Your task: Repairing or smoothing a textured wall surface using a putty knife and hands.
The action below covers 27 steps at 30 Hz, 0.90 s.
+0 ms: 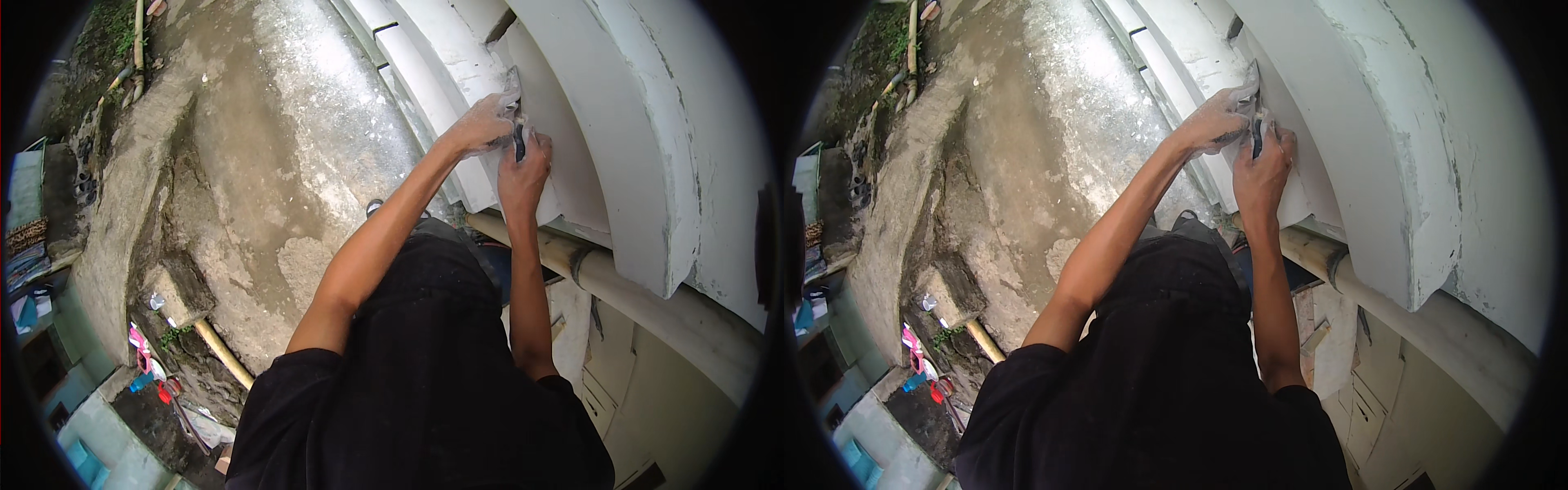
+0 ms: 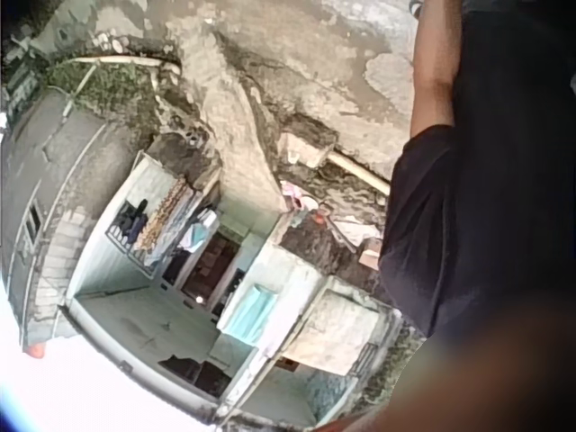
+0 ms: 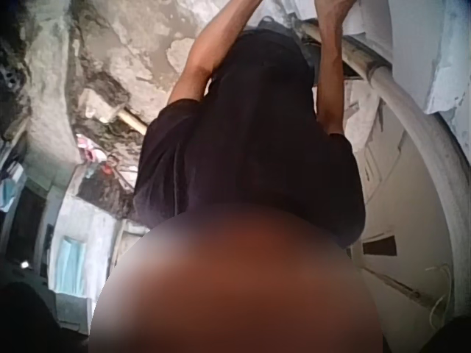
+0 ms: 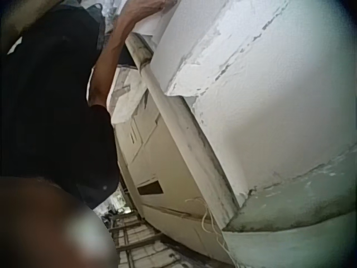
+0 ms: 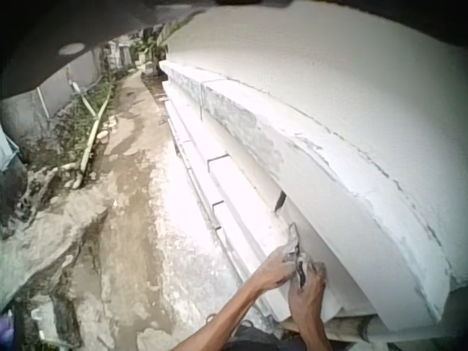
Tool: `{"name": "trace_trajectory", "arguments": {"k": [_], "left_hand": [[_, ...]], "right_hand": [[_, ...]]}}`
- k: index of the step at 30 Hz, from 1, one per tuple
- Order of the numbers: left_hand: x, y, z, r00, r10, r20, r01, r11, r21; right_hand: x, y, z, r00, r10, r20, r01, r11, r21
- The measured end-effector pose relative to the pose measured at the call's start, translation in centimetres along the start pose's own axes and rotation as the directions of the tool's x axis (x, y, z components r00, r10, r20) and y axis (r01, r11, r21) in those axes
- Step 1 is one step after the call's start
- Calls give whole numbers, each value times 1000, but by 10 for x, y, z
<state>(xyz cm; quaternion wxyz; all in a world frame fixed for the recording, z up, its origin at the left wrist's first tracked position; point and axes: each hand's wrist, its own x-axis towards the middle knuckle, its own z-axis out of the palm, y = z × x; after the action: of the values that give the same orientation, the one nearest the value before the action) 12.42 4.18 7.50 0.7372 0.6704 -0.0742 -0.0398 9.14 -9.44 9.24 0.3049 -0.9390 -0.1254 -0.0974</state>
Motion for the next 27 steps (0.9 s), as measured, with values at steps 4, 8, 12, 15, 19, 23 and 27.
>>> {"name": "trace_trajectory", "arguments": {"k": [4, 8, 12, 15, 19, 23, 27], "left_hand": [[2, -4, -5, 998, -17, -65, 19, 999, 40], [-1, -10, 0, 989, 141, -36, -140, 989, 49], [4, -3, -8, 997, -79, -3, 79, 996, 35], [4, -26, -3, 998, 38, -50, -36, 999, 32], [6, -6, -5, 997, -62, -50, 65, 996, 59], [5, -21, -8, 1000, 9, 9, -10, 999, 34], [13, -11, -11, 1000, -10, -27, 12, 997, 77]], "right_hand": [[1, -2, 4, 999, -34, 12, 33, 999, 27], [-8, -7, 5, 997, -47, -65, 48, 999, 15], [2, -10, 8, 1000, -23, -17, 23, 1000, 12], [-4, -11, 9, 1000, -21, 1, 21, 1000, 10], [4, -5, 14, 1000, -3, -9, 3, 1000, -21], [0, -9, 10, 999, -35, -6, 34, 998, -48], [6, -14, 9, 1000, -4, -11, 3, 999, -45]]}}
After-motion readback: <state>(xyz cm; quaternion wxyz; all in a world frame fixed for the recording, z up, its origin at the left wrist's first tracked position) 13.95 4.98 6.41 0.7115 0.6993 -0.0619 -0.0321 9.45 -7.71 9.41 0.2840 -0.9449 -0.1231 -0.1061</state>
